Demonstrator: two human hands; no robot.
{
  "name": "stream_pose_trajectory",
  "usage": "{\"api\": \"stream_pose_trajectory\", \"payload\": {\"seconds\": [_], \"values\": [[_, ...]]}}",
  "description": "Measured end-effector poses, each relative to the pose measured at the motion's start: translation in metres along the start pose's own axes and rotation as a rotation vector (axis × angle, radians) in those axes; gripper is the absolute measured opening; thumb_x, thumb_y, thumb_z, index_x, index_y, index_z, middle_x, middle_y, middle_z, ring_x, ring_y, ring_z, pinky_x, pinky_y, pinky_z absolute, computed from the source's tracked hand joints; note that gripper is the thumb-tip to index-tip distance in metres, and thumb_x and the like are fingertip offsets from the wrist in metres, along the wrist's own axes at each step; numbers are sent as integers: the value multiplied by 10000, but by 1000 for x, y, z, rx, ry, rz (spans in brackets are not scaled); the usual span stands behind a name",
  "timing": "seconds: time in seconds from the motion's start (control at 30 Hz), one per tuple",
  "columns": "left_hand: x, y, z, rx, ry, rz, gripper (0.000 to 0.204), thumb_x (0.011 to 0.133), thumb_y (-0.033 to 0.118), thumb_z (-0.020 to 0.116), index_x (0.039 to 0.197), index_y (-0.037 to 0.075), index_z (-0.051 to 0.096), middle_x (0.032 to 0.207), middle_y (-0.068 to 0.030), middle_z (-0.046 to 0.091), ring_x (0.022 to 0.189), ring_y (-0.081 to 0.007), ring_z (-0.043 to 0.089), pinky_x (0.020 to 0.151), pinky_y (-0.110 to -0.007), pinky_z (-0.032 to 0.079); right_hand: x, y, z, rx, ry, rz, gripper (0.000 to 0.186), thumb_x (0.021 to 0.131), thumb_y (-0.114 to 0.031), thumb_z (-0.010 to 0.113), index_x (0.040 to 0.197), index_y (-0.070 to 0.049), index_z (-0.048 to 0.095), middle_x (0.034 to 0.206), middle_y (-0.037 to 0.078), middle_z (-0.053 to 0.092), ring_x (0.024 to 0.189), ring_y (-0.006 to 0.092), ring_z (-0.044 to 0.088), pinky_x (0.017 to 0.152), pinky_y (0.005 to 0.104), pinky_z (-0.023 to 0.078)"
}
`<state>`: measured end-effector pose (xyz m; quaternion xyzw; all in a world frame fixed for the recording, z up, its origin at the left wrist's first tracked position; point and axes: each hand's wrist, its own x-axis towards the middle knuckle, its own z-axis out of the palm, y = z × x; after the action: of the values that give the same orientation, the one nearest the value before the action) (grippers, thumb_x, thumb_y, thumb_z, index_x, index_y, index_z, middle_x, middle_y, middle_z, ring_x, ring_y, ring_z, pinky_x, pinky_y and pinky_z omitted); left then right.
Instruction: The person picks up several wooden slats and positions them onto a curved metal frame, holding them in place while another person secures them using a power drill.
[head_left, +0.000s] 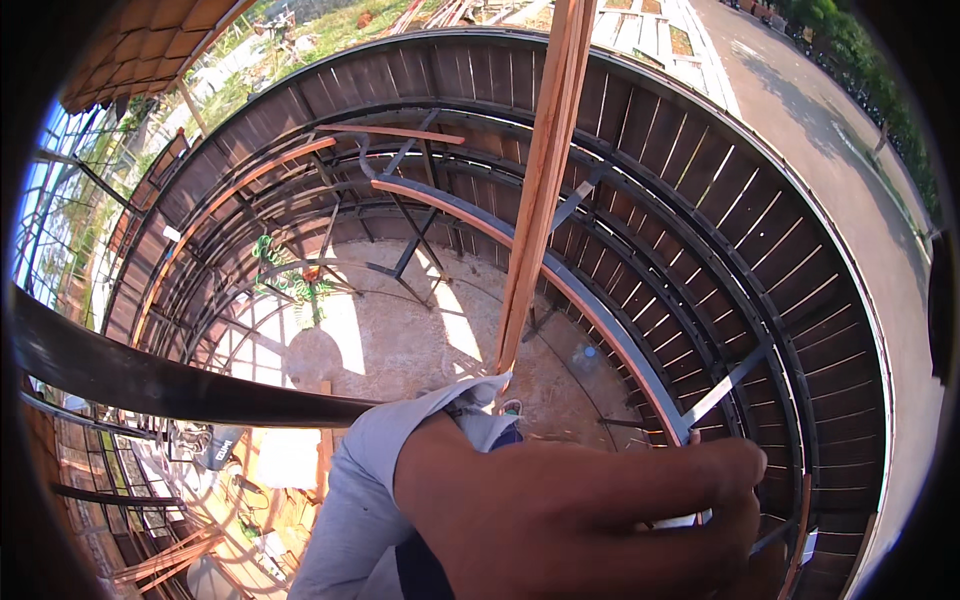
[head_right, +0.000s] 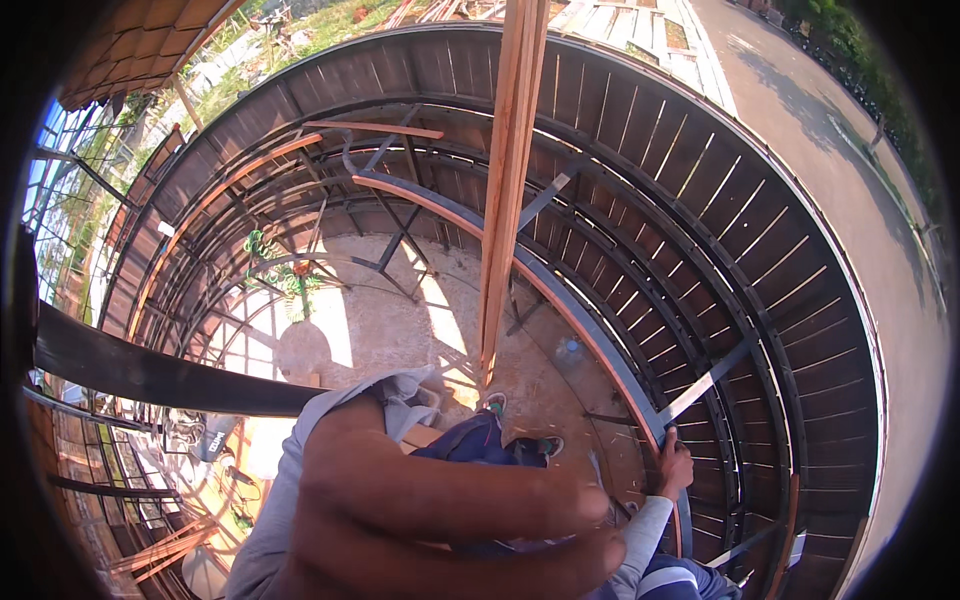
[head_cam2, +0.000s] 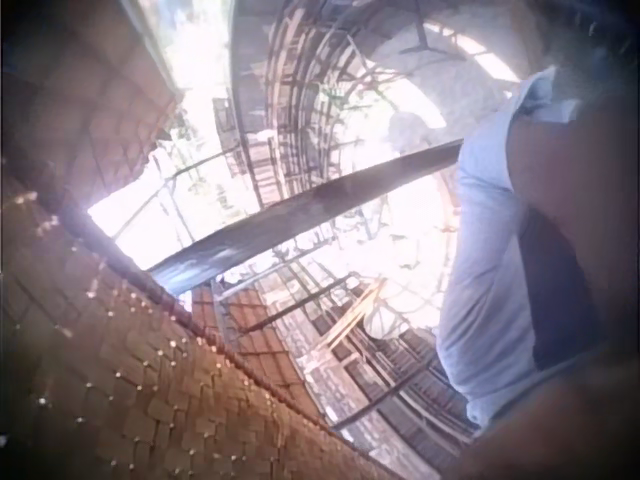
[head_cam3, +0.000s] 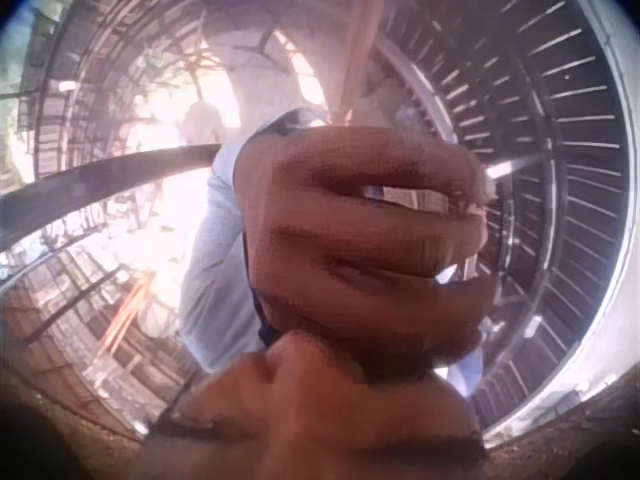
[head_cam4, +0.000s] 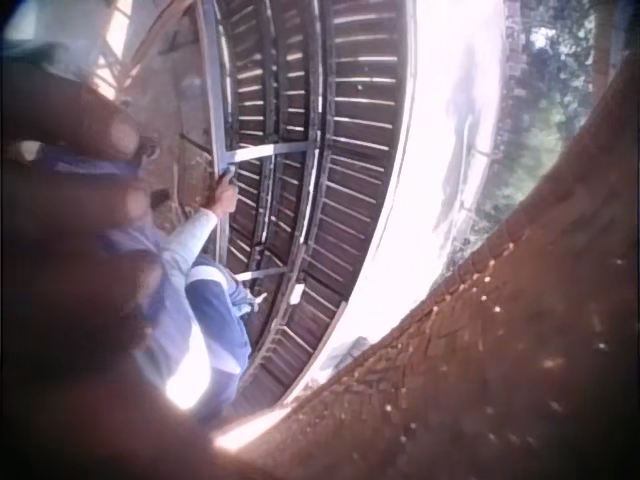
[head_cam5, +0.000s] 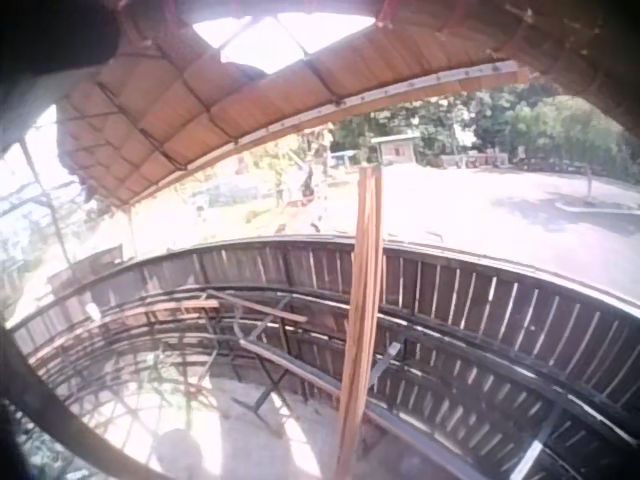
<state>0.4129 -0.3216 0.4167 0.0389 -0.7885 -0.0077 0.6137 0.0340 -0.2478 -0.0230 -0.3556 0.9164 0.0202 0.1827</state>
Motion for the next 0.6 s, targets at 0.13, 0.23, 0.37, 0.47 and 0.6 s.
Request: {"api": "stream_pose_trajectory", "payload": {"seconds": [0.13,0.23,0.37,0.47,0.6], "values": [[-12,-1,-34,10,20,-32,167,854,242,789,964,125,742,911,-157,723,744,-190,693,814,-449,616,-1,3,3,77,27,80,870,920,-828,359,1194,-105,760,1164,235,727,1110,431,685,958,543,526],[-22,-19,-75,-289,-222,-70,218,869,232,780,992,58,738,1001,-187,733,836,-274,713,802,-459,594,-8,-11,-9,89,-14,61,919,920,-831,349,1217,-53,737,1199,251,709,1161,449,655,990,541,508],[-80,-46,-80,-300,-525,-600,366,875,314,760,1105,33,718,1111,-158,717,946,-305,701,851,-431,555,-13,-18,-13,99,1,78,910,930,-821,339,1210,-55,742,1182,252,716,1145,450,663,982,549,508],[-133,-73,-86,-86,-708,-812,502,889,392,742,1227,28,666,1162,-134,678,1027,-323,668,921,-418,527,-10,-16,-5,108,38,108,919,935,-819,327,1207,-46,742,1159,254,722,1132,451,668,968,555,511],[-195,-109,-104,-67,-851,-1028,585,862,358,778,1311,19,616,1213,-157,661,1101,-335,655,959,-419,511,-13,-12,10,108,158,180,846,975,-777,303,1072,-75,766,1066,247,739,1057,448,690,892,586,521]]}}
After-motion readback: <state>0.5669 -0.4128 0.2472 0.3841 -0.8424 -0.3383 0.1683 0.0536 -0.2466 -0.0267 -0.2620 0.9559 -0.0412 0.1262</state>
